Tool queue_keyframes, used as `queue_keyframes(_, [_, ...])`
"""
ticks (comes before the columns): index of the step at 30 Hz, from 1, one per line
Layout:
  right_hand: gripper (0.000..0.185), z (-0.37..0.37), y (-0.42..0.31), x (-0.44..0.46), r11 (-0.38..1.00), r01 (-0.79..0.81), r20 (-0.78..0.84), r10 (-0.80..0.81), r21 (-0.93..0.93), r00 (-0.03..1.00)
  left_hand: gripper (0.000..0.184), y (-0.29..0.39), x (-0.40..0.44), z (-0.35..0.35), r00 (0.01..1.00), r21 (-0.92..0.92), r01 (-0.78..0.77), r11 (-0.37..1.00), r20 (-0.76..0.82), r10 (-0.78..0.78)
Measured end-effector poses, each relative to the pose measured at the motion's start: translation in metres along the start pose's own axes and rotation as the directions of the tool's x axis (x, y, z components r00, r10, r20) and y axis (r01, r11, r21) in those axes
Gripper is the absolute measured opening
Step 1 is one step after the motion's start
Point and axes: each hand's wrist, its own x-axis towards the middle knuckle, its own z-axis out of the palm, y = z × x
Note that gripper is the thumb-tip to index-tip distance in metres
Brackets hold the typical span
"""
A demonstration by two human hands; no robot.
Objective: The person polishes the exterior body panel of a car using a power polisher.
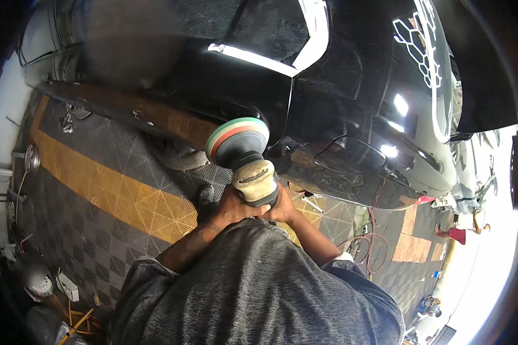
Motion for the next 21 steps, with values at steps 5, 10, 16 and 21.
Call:
queue_keyframes(5, [0.095,-0.011,-0.020,-0.011,0.984,0.015,0.003,-0.014,-0.176,1.000,0.092,0.007,0.003,0.005,0.993,0.112,-0.112,0.987,-0.006,0.114])
queue_keyframes(10, [0.100,-0.020,-0.087,-0.054,0.793,-0.211,-0.114,0.178,-0.571,0.977,0.100,0.000,0.009,0.015,0.952,-0.190,0.214,0.958,0.258,-0.162])
queue_keyframes(16, [0.100,-0.025,-0.106,-0.062,0.661,-0.213,-0.106,0.198,-0.720,0.974,0.079,-0.021,0.002,0.031,0.945,-0.338,0.221,0.915,0.308,-0.114])
queue_keyframes(21, [0.099,-0.012,-0.101,-0.038,0.622,-0.224,-0.073,0.258,-0.750,0.963,0.073,-0.070,-0.007,0.015,0.914,-0.476,0.354,0.805,0.360,-0.188])
